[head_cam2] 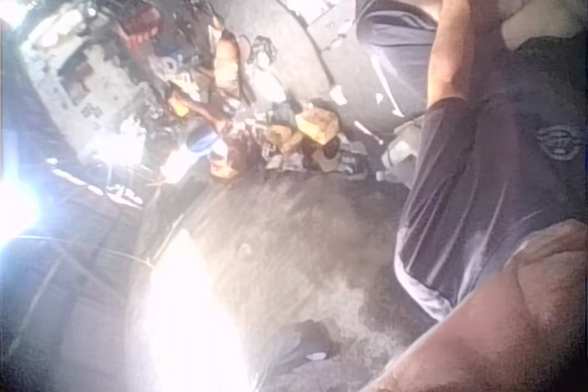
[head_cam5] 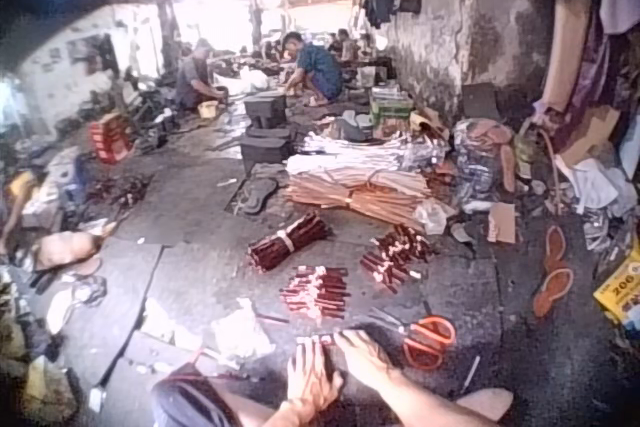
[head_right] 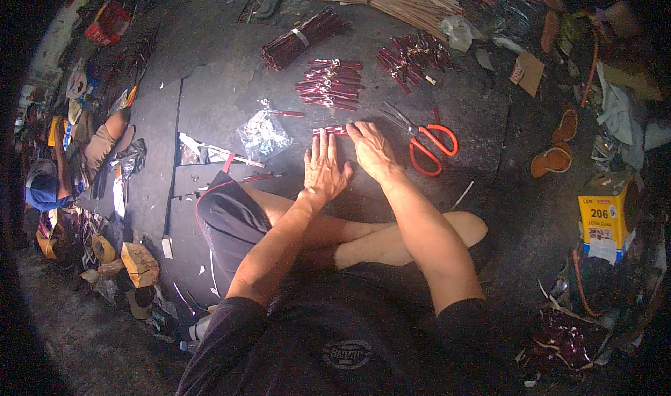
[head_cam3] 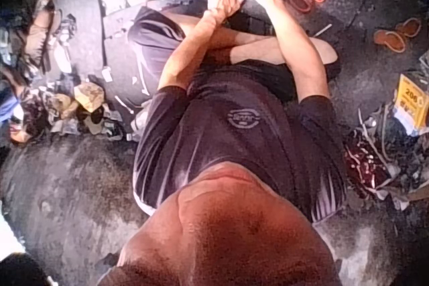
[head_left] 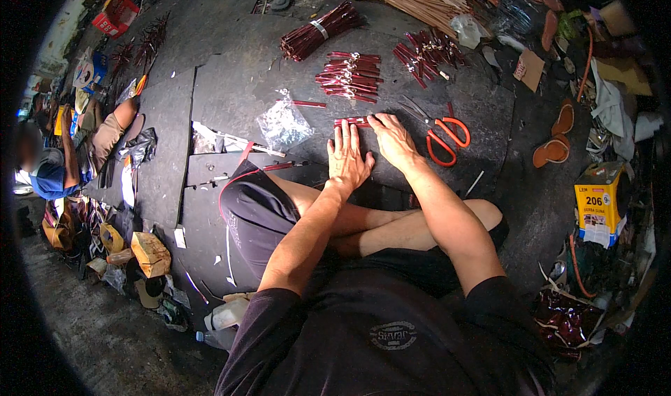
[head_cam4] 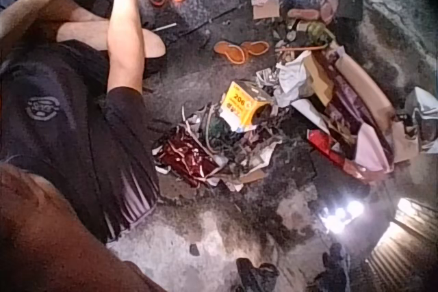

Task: The person sits on the floor and assembles small red sticks by inserting a metal piece into one end. They use scissors to cut the sticks to length and place the assembled pieces into a pile.

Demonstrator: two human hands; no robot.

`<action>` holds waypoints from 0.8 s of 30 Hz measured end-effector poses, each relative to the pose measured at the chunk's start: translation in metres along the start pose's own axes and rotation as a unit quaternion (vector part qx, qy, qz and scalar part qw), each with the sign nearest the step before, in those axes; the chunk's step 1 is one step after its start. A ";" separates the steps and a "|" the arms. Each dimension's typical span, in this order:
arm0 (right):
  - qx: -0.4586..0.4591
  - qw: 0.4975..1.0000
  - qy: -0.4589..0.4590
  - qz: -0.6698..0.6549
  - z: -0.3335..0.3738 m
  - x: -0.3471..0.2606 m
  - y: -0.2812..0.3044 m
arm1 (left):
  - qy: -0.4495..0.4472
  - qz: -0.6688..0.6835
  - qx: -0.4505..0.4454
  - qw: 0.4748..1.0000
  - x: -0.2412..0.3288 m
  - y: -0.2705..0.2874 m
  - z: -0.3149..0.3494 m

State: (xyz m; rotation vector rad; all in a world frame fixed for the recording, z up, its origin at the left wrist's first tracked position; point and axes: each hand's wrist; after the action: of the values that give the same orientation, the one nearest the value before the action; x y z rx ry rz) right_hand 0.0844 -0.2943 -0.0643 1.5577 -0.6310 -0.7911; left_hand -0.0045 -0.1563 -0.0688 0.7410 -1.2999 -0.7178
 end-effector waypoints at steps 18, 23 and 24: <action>-0.139 0.965 -0.162 0.153 -0.006 0.070 0.057 | 0.009 -0.032 -0.024 0.999 -0.001 0.000 -0.002; -0.260 0.942 -0.160 0.140 0.040 0.139 0.071 | 0.008 -0.021 -0.021 1.000 -0.002 -0.003 -0.002; -0.277 0.943 -0.145 0.119 0.040 0.141 0.073 | 0.008 -0.020 -0.016 1.000 -0.002 -0.002 -0.002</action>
State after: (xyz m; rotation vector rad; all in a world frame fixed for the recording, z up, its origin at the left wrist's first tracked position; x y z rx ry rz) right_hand 0.1441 -0.4383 -0.0123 0.8420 -0.7186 -0.9230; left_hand -0.0029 -0.1558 -0.0719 0.7483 -1.2599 -0.7622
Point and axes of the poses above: each hand's wrist, its own z-axis away from the middle knuckle, its own y-axis out of the back of the hand, x = y × z, and after that the axes turned 15 degrees about z, right-handed
